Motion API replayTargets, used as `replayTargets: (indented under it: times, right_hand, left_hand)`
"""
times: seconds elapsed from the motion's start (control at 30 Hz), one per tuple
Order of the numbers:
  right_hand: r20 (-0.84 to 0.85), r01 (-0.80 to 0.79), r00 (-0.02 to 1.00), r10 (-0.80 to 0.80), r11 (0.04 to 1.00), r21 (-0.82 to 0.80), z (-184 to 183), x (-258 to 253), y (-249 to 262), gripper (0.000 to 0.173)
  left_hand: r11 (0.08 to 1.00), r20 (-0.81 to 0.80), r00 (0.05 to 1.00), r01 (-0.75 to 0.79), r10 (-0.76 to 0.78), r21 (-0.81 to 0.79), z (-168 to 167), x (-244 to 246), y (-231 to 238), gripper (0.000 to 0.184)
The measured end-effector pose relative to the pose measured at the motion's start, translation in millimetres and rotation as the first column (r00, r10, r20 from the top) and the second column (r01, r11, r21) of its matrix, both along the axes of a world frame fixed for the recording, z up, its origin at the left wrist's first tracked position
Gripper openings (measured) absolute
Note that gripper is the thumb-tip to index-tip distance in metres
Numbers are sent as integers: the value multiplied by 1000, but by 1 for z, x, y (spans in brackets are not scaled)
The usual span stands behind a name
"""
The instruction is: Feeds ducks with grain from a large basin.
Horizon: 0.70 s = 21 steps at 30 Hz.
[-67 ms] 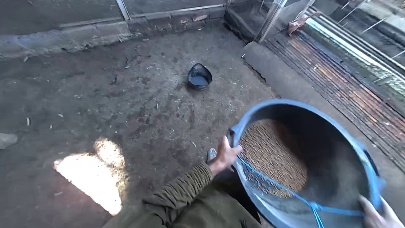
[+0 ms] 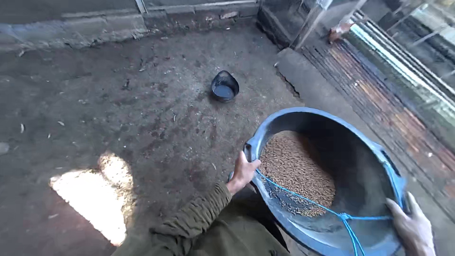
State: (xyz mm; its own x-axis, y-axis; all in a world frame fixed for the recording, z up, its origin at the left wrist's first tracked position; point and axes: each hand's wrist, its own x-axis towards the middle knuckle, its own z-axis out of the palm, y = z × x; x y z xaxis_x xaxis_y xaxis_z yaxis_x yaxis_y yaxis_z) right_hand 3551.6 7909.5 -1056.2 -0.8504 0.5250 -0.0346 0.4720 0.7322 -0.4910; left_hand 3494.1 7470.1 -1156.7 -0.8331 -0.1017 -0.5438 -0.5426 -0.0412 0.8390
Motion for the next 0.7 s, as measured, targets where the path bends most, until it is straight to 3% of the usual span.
replayTargets:
  times: [0.1, 0.23, 0.37, 0.5, 0.7]
  right_hand:
    - [252, -249, 947, 198, 949, 194, 41, -197, -43, 57]
    - [597, -537, 752, 281, 786, 307, 81, -427, -153, 54]
    - [792, -753, 534, 296, 592, 287, 58, -623, -255, 52]
    - [924, -843, 359, 130, 470, 261, 16, -781, -368, 42]
    - [976, -900, 163, -147, 382, 208, -27, -918, -548, 38]
  left_hand:
    - [969, 118, 969, -230, 219, 90, -3, -82, -38, 68]
    - [883, 324, 877, -427, 354, 192, -22, -182, -88, 61]
    - [799, 493, 806, -514, 327, 312, -82, -289, -141, 53]
    - [735, 642, 748, -529, 167, 424, -141, -407, -198, 44]
    - [629, 731, 677, -532, -86, 567, -178, -503, -249, 29]
